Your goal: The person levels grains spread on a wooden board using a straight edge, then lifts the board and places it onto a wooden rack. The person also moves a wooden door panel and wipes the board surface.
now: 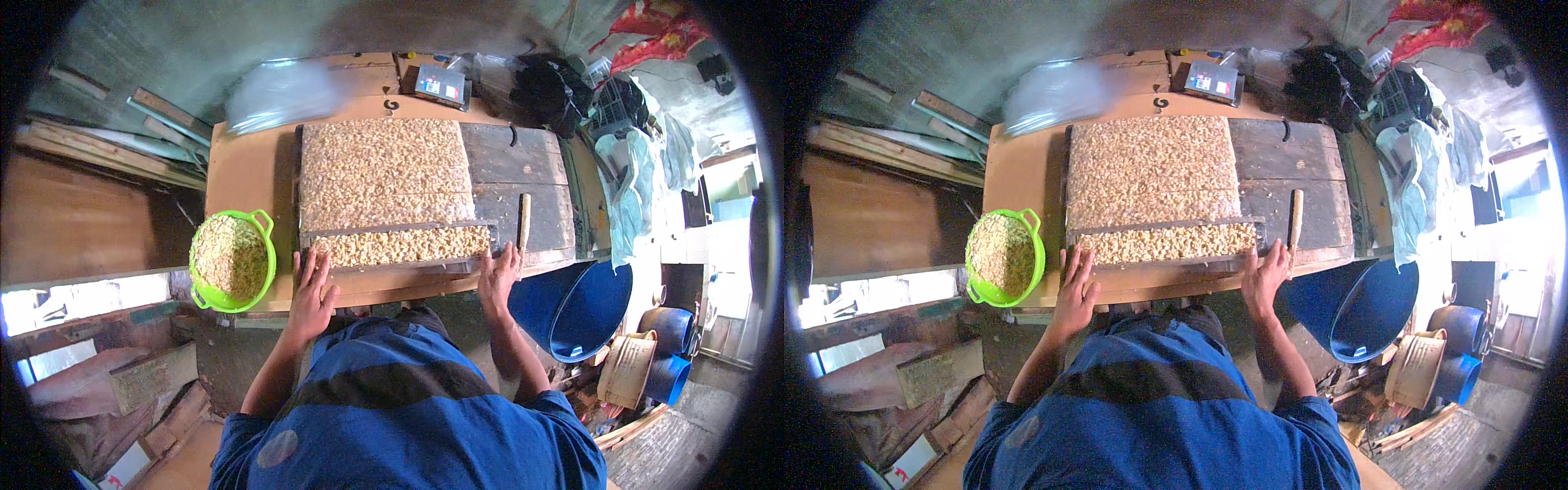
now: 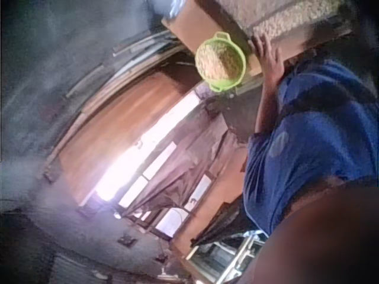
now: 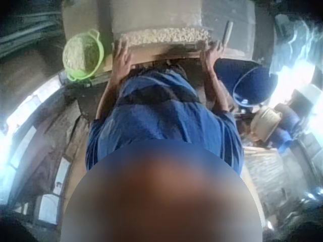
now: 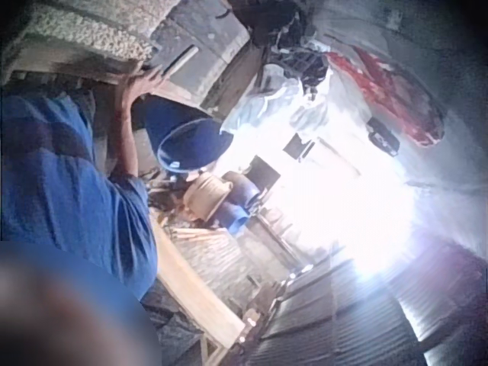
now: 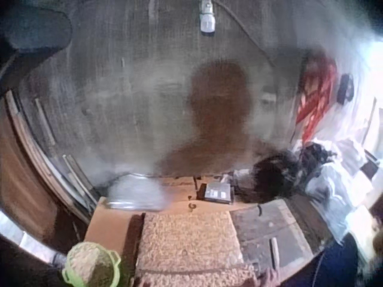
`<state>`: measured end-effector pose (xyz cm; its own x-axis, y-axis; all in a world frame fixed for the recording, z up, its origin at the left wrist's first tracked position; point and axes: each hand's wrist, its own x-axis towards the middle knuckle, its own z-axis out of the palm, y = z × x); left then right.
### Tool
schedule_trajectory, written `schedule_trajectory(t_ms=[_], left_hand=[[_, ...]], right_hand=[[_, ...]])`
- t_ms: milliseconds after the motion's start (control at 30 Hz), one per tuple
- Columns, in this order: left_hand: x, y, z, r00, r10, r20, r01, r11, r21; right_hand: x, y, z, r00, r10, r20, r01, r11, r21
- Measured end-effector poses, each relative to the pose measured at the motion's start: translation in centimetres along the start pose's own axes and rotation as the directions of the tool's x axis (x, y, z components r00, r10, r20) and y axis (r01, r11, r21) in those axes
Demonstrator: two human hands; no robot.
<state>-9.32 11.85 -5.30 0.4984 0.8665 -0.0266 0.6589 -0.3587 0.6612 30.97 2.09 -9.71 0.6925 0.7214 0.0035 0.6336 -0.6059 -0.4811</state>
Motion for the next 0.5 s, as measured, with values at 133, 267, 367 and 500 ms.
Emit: schedule_trajectory(t_ms=[133,267,367,500], left_hand=[[0.1,0.0,0.2,1.000,0.010,-0.005,-0.010,1.000,0.016],[0.1,0.1,0.3,1.000,-0.007,0.002,0.007,1.000,0.031],[0.1,0.1,0.1,1.000,-0.003,0.000,0.003,1.000,0.031],[0.1,0.2,0.3,1.000,-0.007,-0.010,0.007,1.000,0.017]], right_hand=[[-1.1,-1.0,0.4,0.988,-0.150,-0.029,0.152,0.988,0.040],[-2.1,-3.0,-0.3,0.961,-0.269,0.058,0.270,0.963,-0.014],[-2.6,-4.0,-0.7,0.951,-0.278,0.137,0.290,0.954,-0.078],[-2.6,-4.1,-1.2,0.943,-0.299,0.144,0.316,0.943,-0.107]])
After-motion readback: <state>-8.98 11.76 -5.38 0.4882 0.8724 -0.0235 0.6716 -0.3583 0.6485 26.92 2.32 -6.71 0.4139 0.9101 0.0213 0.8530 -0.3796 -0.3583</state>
